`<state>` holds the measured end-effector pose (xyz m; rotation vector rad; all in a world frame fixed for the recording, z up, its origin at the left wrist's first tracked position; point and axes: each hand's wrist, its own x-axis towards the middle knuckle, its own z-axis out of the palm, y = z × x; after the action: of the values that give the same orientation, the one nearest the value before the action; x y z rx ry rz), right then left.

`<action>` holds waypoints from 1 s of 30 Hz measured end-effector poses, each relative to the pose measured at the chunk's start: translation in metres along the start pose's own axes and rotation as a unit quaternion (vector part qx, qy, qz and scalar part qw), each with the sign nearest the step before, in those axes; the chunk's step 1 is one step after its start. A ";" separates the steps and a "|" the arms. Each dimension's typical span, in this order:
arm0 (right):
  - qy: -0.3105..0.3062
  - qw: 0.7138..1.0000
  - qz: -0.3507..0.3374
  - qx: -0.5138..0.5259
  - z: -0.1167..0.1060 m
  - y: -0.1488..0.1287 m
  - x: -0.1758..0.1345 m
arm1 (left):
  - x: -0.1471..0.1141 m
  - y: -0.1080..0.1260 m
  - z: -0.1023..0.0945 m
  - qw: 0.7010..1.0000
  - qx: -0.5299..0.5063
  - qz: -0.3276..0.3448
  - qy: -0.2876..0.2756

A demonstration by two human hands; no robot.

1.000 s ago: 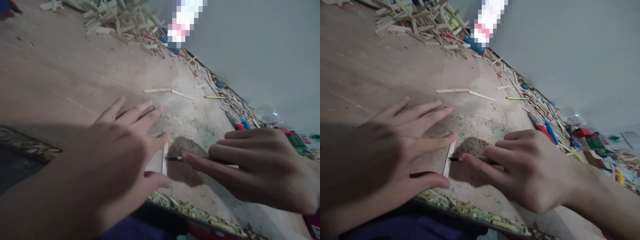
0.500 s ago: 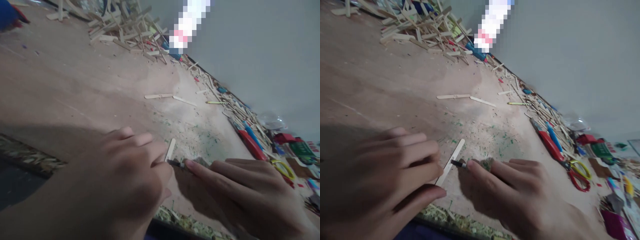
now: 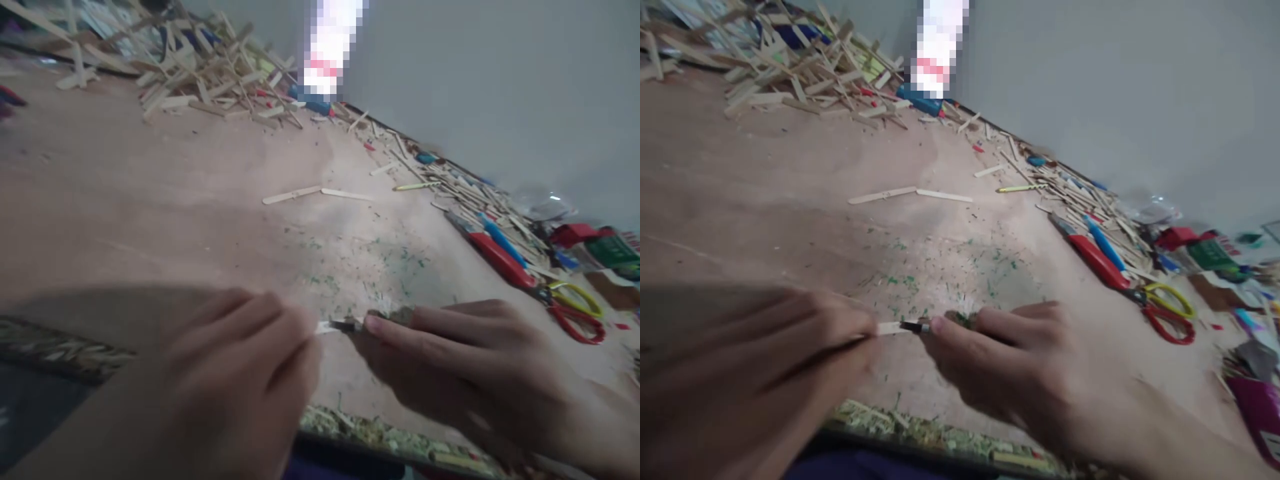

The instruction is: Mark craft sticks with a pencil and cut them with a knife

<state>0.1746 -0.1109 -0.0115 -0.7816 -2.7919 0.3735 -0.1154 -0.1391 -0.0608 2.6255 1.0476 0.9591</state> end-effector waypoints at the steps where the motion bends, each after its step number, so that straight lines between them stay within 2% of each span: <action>1: 0.006 1.000 0.004 0.011 0.003 0.003 -0.002 | -0.001 0.004 -0.001 1.000 -0.011 -0.005 -0.008; 4: 0.010 0.999 -0.007 0.053 0.010 0.018 -0.004 | -0.004 0.010 -0.004 1.000 -0.008 -0.007 -0.026; 6: 0.000 0.996 -0.028 0.082 0.011 0.031 0.000 | -0.007 0.011 -0.007 0.999 0.005 0.015 -0.029; 9: 0.000 0.993 -0.065 0.098 0.010 0.043 0.008 | -0.011 0.009 -0.008 0.999 0.005 0.027 -0.020; 13: -0.001 0.991 -0.067 0.113 0.010 0.045 0.015 | -0.011 0.007 -0.005 1.000 -0.009 0.014 -0.011; 18: -0.009 0.982 -0.041 0.184 0.007 0.038 0.018 | -0.010 0.009 -0.003 0.999 -0.013 -0.007 -0.036; 20: -0.027 0.984 -0.035 0.170 0.002 0.034 0.018 | -0.011 0.010 -0.004 0.999 0.001 -0.004 -0.053; 24: -0.057 0.996 -0.066 0.030 -0.010 0.030 0.017 | -0.009 0.010 -0.005 0.997 0.017 0.009 -0.072; 27: -0.067 0.994 -0.085 0.002 -0.013 0.030 0.019 | -0.009 0.008 -0.003 0.999 0.027 0.025 -0.016; 30: -0.053 0.994 -0.038 0.086 -0.004 0.029 0.020 | -0.012 0.006 -0.001 0.999 0.019 0.037 0.023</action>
<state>0.1727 -0.0749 -0.0135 -0.6320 -2.8280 0.6485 -0.1195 -0.1522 -0.0638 2.7024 0.9940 1.0302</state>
